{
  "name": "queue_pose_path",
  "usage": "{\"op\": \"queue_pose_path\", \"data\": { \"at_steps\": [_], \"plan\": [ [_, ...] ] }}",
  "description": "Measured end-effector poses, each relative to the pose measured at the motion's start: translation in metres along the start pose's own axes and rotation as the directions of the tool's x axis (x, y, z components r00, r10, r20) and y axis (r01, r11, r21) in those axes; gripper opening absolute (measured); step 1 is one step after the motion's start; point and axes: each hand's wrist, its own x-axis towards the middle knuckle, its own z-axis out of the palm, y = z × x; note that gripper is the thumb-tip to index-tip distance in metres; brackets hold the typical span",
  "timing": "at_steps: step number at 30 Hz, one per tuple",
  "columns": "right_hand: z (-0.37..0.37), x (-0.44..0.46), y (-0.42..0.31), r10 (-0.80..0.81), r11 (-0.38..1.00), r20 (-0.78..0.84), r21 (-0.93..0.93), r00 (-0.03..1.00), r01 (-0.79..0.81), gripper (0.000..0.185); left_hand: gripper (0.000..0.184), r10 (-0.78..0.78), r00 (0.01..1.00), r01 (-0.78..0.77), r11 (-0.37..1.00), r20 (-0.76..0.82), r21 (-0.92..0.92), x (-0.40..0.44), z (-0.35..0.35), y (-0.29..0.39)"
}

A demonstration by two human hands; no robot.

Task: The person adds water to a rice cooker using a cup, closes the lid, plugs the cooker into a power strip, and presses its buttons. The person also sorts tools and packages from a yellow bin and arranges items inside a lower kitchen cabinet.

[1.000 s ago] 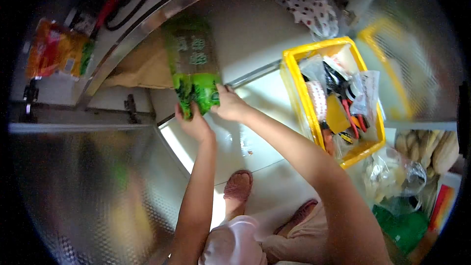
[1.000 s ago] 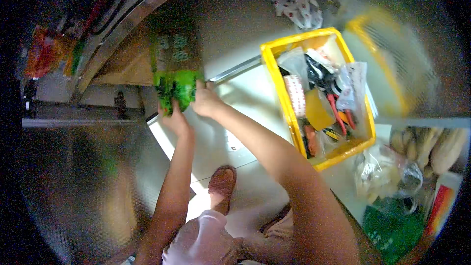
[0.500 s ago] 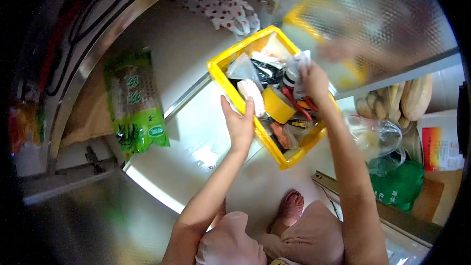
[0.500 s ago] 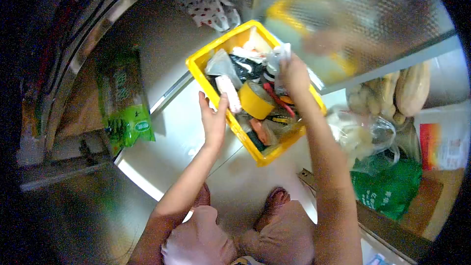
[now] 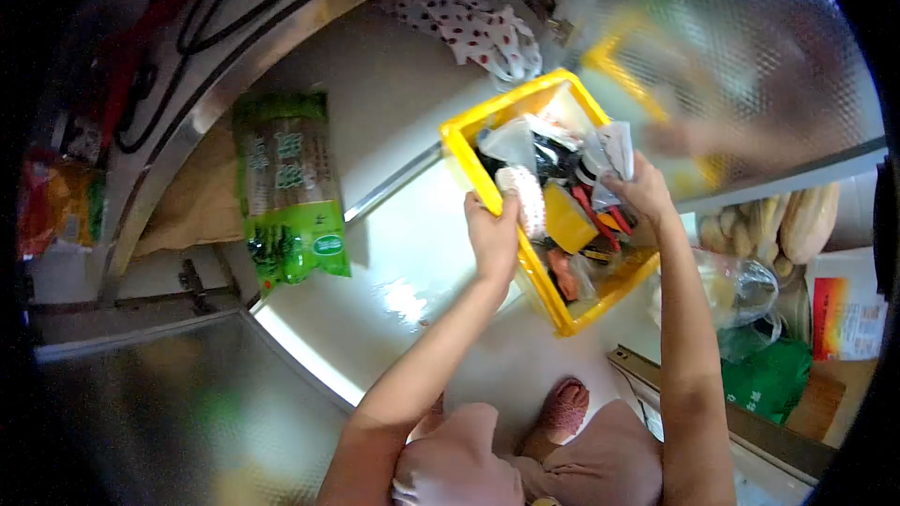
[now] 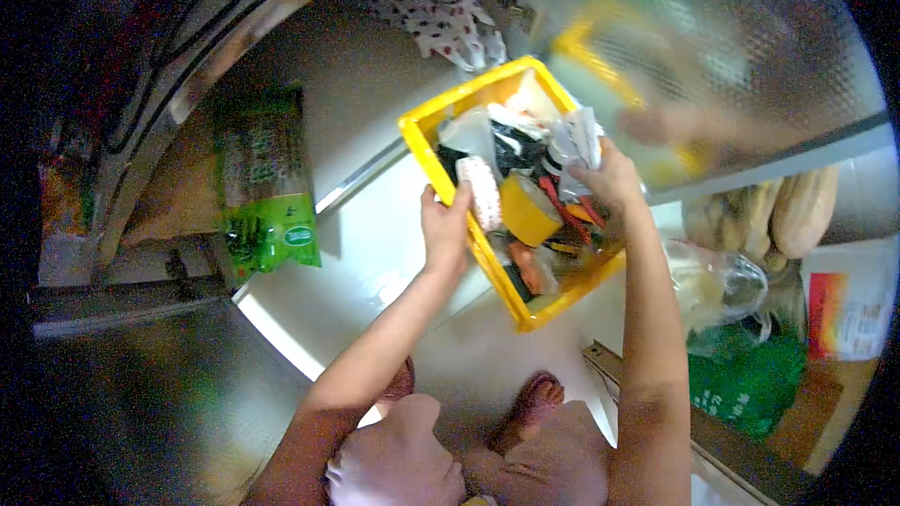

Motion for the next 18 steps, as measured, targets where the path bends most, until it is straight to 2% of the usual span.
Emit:
{"op": "queue_pose_path", "data": {
  "at_steps": [1,2,3,4,5,6,8,9,10,12,14,15,18],
  "plan": [
    [-0.001,0.002,0.001,0.043,0.998,0.125,-0.056,0.991,-0.036,0.051,0.044,-0.035,0.999,0.037,0.998,-0.029,0.043,0.003,0.001,0.005],
    [0.0,0.005,0.004,0.078,0.997,0.145,-0.018,0.986,-0.076,0.051,0.044,-0.072,0.995,0.077,0.994,-0.062,0.078,0.006,0.003,0.009],
    [0.002,0.01,0.006,0.111,0.993,0.17,0.017,0.979,-0.116,0.052,0.047,0.042,0.996,-0.037,0.997,-0.082,0.069,0.011,0.004,0.001],
    [0.005,0.012,0.01,0.148,0.986,0.195,0.043,0.97,-0.159,0.053,0.058,0.106,0.988,-0.084,0.979,-0.114,0.186,0.015,0.005,0.002],
    [0.01,0.011,0.016,0.162,0.986,0.153,-0.058,0.975,-0.155,0.052,0.064,0.135,0.975,-0.085,0.961,-0.175,0.264,0.022,0.006,-0.003],
    [0.008,0.005,0.011,0.141,0.989,0.125,-0.058,0.982,-0.134,0.05,0.071,0.169,0.958,-0.084,0.938,-0.232,0.337,0.032,0.006,-0.011],
    [0.006,-0.025,-0.003,0.111,0.993,0.092,-0.059,0.99,-0.106,0.048,0.075,0.067,0.995,-0.042,0.958,-0.079,0.284,0.033,-0.011,-0.003],
    [0.002,-0.04,-0.016,0.184,0.981,0.091,0.042,0.979,-0.189,0.046,0.077,0.019,1.0,-0.021,0.963,0.008,0.27,0.032,-0.022,0.001],
    [0.002,-0.043,-0.02,0.156,0.988,0.091,0.004,0.984,-0.157,0.046,0.07,0.023,1.0,-0.023,0.966,0.005,0.257,0.026,-0.027,0.006],
    [0.005,-0.054,-0.023,0.122,0.991,0.1,-0.071,0.988,-0.115,0.045,0.065,-0.1,0.993,0.093,0.989,0.06,0.111,0.008,-0.045,0.023],
    [0.001,-0.063,-0.042,0.067,0.995,0.051,-0.075,0.996,-0.063,0.043,0.062,-0.083,0.995,0.082,0.997,-0.049,-0.012,-0.008,-0.057,0.03],
    [-0.004,-0.065,-0.055,0.049,0.996,0.026,-0.069,0.998,-0.047,0.042,0.061,-0.032,0.999,0.031,0.997,-0.013,-0.075,-0.018,-0.06,0.044],
    [-0.036,-0.064,-0.108,-0.053,0.991,0.039,-0.121,0.998,0.058,0.041,0.059,-0.098,0.995,0.097,0.971,0.003,-0.217,-0.025,-0.066,0.082]
  ]
}}
